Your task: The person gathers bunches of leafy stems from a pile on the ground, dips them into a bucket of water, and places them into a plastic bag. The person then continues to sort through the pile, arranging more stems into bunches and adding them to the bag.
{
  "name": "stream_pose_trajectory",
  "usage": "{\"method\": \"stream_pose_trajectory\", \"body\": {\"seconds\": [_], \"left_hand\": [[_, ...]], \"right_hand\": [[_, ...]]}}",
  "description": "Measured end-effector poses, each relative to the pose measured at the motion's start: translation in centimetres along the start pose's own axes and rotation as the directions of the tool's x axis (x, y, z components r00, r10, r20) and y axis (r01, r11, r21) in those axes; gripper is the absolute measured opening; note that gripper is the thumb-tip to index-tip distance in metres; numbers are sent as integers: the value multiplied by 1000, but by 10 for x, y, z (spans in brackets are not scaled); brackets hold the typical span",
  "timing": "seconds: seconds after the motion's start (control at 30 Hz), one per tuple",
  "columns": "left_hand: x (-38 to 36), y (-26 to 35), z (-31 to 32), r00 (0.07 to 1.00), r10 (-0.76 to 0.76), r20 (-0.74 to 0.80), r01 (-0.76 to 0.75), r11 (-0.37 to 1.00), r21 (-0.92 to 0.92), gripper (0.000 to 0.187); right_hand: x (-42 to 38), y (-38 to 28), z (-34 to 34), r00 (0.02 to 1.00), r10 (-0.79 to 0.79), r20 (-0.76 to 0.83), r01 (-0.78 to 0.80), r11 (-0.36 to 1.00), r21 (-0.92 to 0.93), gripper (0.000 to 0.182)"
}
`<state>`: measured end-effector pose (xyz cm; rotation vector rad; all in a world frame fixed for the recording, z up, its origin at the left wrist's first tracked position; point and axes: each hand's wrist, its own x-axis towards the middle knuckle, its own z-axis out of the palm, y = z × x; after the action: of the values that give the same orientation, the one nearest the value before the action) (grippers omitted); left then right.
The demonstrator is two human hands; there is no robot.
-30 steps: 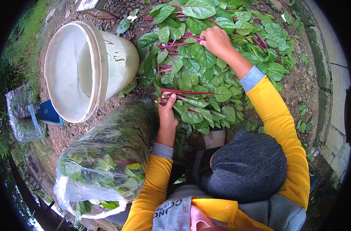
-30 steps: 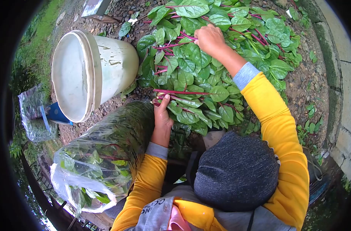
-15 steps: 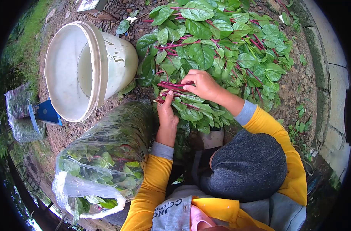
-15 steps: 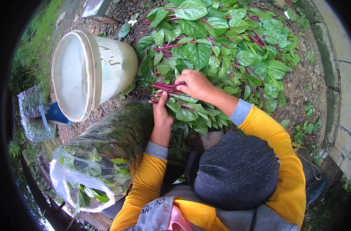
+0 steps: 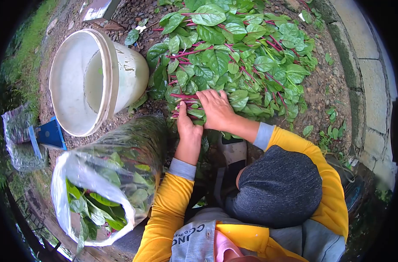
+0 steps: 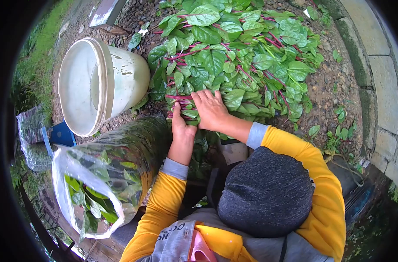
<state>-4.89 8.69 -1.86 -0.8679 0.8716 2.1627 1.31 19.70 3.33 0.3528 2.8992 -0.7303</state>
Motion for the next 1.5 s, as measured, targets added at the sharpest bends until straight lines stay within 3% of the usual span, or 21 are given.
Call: {"method": "stream_pose_trajectory", "body": {"seconds": [0.1, 0.2, 0.27, 0.33, 0.4, 0.47, 0.5, 0.53, 0.6, 0.73, 0.87, 0.93, 1.0, 1.07, 1.1, 1.17, 1.2, 1.37, 1.47, 1.5], "left_hand": [[-23, 4, 20, 995, -17, 93, 16, 1000, 6, 29], [-45, -2, 35, 982, 82, 173, -90, 995, 43, 29], [-71, -1, 47, 924, 155, 350, -198, 976, 91, 29], [-94, 5, 55, 880, 94, 465, -167, 979, 119, 33], [-118, 14, 55, 900, -2, 436, -101, 972, 213, 54], [-138, 27, 54, 863, -68, 500, -77, 961, 265, 59], [-140, 32, 52, 864, -89, 495, -69, 954, 291, 60], [-139, 37, 52, 878, -81, 472, -90, 941, 328, 51], [-136, 44, 53, 885, -36, 464, -146, 925, 350, 59], [-122, 46, 46, 896, -20, 443, -166, 911, 378, 46], [-99, 45, 35, 905, -44, 423, -138, 911, 389, 44], [-97, 45, 32, 904, -49, 425, -141, 904, 403, 44], [-92, 48, 27, 912, -53, 408, -140, 893, 429, 44], [-92, 51, 21, 937, -19, 350, -149, 881, 450, 46], [-85, 54, 14, 940, -27, 339, -145, 871, 470, 48], [-83, 60, 3, 960, -12, 281, -128, 872, 473, 48], [-82, 65, -2, 968, 0, 252, -123, 872, 473, 48], [-84, 83, -22, 971, 47, 236, -165, 845, 509, 46], [-95, 87, -26, 962, 97, 254, -221, 823, 524, 44], [-96, 89, -27, 965, 96, 245, -213, 831, 513, 42]], "right_hand": [[-5, -1, 0, 992, 53, -111, -43, 995, 92, 75], [-17, -1, -19, 980, 117, -162, -89, 981, 173, 74], [-27, 5, -28, 945, 108, -309, -46, 979, 199, 77], [-36, 12, -40, 917, 160, -365, -73, 968, 240, 74], [-48, 27, -57, 848, 177, -499, -47, 964, 262, 69], [-69, 34, -97, 779, 280, -561, -28, 909, 415, 63], [-77, 51, -109, 711, 268, -651, 23, 916, 401, 57], [-93, 51, -135, 641, 274, -717, 115, 889, 443, 53], [-140, 65, -184, 593, 363, -719, 160, 822, 546, 47], [-295, 50, -304, 359, 292, -887, 81, 936, 342, 41], [-478, 35, -356, 155, 334, -930, -136, 939, 315, 32], [-547, 40, -346, 62, 368, -928, -232, 910, 345, 29], [-604, 67, -308, 30, 436, -899, -279, 868, 411, 32], [-638, 102, -248, -79, 607, -791, -371, 719, 588, 38], [-640, 111, -221, -91, 693, -715, -284, 670, 686, 41], [-648, 135, -170, -64, 864, -499, -303, 459, 835, 45], [-651, 145, -150, 19, 942, -336, -277, 328, 903, 50], [-630, 199, -115, 68, 997, 48, -433, -13, 902, 60], [-626, 244, -82, -7, 1000, 19, -657, -19, 753, 67], [-636, 272, -50, 19, 997, -68, -629, 65, 774, 66]]}}
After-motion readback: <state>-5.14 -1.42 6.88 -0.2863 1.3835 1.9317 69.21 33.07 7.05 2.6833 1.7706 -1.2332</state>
